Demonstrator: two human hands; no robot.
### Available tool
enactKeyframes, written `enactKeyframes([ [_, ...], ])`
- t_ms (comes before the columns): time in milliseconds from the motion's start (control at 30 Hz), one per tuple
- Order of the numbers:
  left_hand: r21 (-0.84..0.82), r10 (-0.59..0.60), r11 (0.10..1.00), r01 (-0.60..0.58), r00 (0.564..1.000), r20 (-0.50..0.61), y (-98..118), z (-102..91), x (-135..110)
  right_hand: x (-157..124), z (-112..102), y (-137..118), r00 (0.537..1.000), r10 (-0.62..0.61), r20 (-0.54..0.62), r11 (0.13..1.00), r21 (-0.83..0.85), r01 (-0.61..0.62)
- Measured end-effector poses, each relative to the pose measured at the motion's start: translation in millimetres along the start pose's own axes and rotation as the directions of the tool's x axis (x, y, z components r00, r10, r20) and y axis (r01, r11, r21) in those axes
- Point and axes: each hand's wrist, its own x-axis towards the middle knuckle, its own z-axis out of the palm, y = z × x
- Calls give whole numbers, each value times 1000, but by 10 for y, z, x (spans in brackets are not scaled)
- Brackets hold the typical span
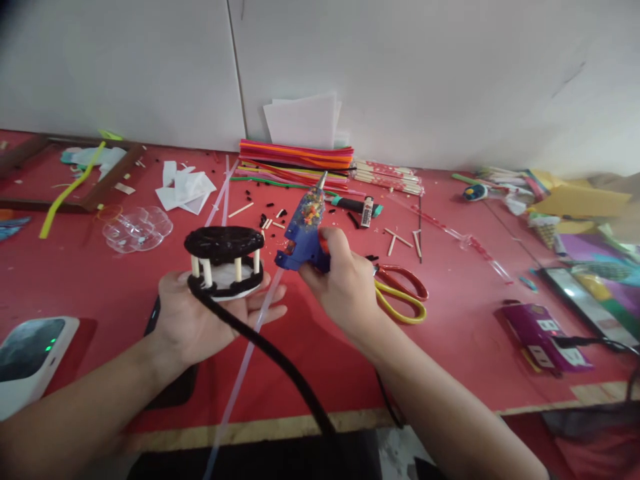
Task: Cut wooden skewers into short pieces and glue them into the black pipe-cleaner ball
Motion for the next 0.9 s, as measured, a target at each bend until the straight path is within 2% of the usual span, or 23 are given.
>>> enactKeyframes([
  [100,62,125,991,-119,987,-102,5,-29,54,105,36,117,987,51,152,998,-29,-47],
  [200,138,241,968,-211,932,-269,7,-55,113,159,101,223,939,67,336,996,-79,-43],
  [267,162,233,968,-189,918,-322,5,-62,136,155,142,273,901,-1,434,995,-86,42],
  [367,153,208,974,-169,932,-298,-5,-63,143,148,142,328,856,-138,499,977,-73,200],
  [433,151,219,971,-184,940,-263,-12,-62,136,181,72,359,862,-219,458,968,-12,252],
  [500,165,236,966,-200,941,-241,-16,-58,123,244,-52,375,899,-261,353,965,135,227],
  [567,199,254,957,-211,941,-225,-20,-48,102,303,-206,357,957,-175,233,933,351,85],
  [633,238,265,947,-218,945,-192,-25,-36,76,323,-359,280,982,-53,179,831,553,-56],
  [667,254,267,942,-220,949,-169,-28,-30,64,312,-425,219,986,-27,165,785,614,-81],
  [700,269,266,938,-220,952,-149,-31,-26,53,287,-479,145,990,-41,132,761,646,-55],
  [767,293,271,929,-225,954,-127,-39,-23,42,209,-539,-23,992,-115,43,797,601,66],
  [833,326,290,916,-235,948,-132,-49,-30,45,123,-530,-179,951,-308,-8,828,491,272],
  [900,361,310,900,-245,941,-136,-59,-42,57,55,-463,-294,884,-465,-48,818,358,450],
])
